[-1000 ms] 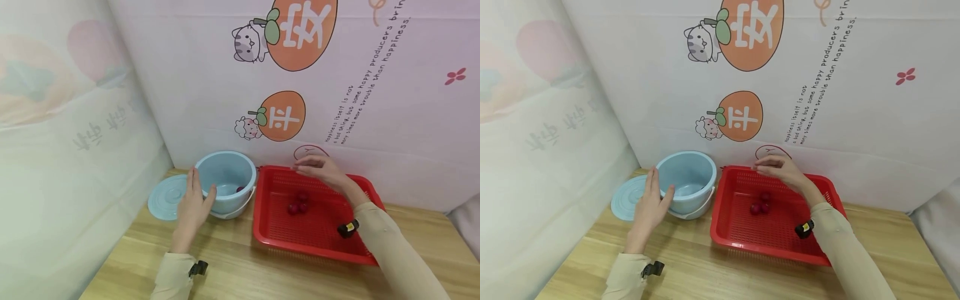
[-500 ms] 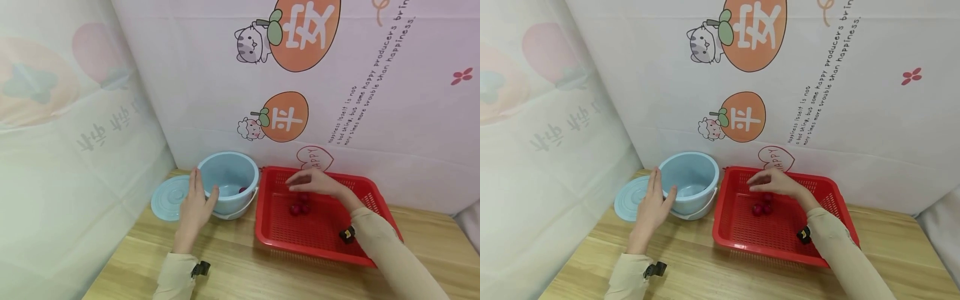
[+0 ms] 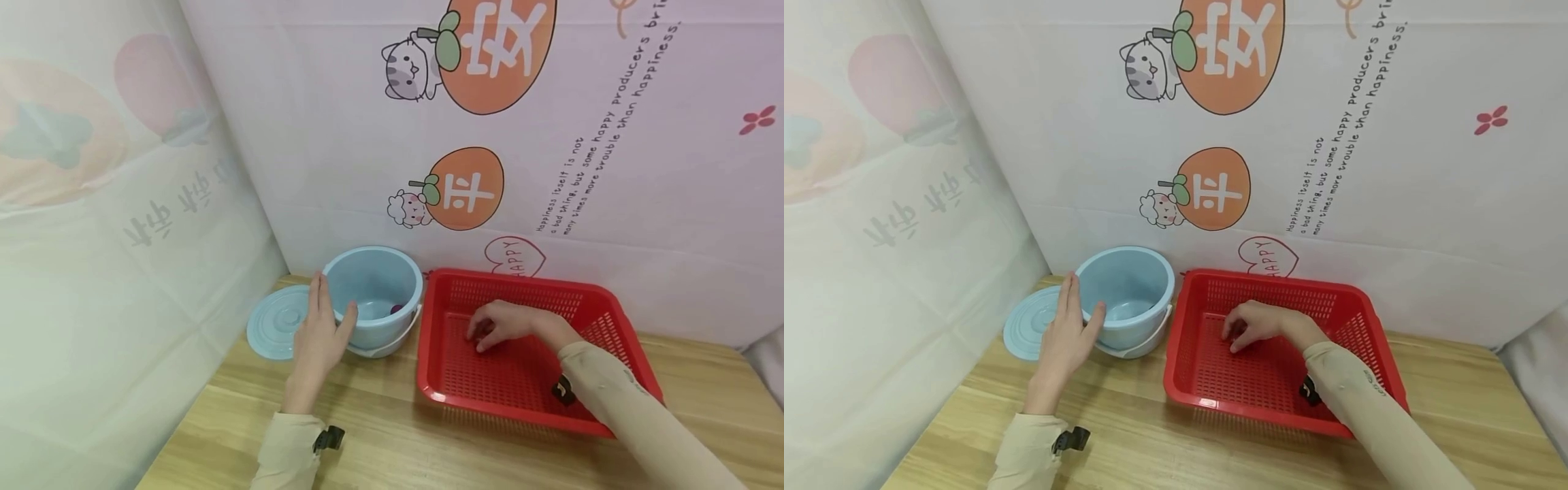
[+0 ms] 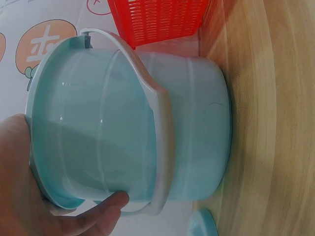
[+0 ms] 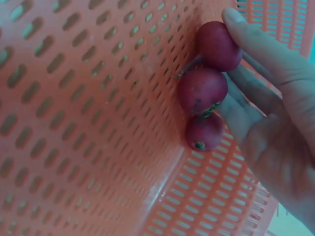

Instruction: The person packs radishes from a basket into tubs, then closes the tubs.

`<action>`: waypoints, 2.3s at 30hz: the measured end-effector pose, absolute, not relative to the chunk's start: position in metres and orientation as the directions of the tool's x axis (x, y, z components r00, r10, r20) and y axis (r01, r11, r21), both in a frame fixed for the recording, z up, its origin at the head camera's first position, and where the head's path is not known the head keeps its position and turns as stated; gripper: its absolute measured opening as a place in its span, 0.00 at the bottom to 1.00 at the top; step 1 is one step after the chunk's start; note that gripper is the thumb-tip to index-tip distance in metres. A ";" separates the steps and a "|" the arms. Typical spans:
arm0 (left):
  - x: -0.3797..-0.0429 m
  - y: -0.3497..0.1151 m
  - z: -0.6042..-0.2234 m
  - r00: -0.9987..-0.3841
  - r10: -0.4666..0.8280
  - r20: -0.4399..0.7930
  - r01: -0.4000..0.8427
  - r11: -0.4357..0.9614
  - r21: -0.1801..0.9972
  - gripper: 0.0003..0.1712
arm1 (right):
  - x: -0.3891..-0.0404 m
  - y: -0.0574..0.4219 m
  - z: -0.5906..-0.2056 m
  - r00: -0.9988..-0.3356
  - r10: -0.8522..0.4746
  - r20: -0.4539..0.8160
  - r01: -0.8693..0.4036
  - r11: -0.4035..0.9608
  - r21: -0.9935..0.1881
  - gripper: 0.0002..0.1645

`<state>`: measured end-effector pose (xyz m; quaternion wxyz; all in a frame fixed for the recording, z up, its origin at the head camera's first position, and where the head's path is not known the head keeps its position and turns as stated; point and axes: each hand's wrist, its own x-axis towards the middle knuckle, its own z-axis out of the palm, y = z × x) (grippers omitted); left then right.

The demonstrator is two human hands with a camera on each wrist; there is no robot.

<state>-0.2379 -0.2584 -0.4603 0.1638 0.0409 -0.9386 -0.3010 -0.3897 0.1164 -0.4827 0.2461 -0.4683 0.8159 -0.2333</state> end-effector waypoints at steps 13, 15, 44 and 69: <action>-0.238 -0.259 -0.461 -0.941 -0.184 0.284 0.023 0.803 0.595 0.49 | -0.390 0.114 -0.479 -0.455 -0.848 -0.273 -0.647 0.525 -0.553 0.13; -0.239 -0.259 -0.461 -0.943 -0.183 0.278 0.021 0.802 0.597 0.49 | -0.390 0.114 -0.478 -0.448 -0.853 -0.269 -0.649 0.517 -0.558 0.13; -0.236 -0.258 -0.458 -0.946 -0.180 0.270 0.006 0.822 0.569 0.51 | -0.407 0.140 -0.440 -0.858 -0.513 0.019 -0.151 0.216 -0.965 0.31; -0.240 -0.262 -0.460 -0.945 -0.184 0.272 0.011 0.810 0.586 0.51 | -0.403 0.017 -0.435 -0.771 -0.631 0.083 -0.180 0.090 -0.980 0.31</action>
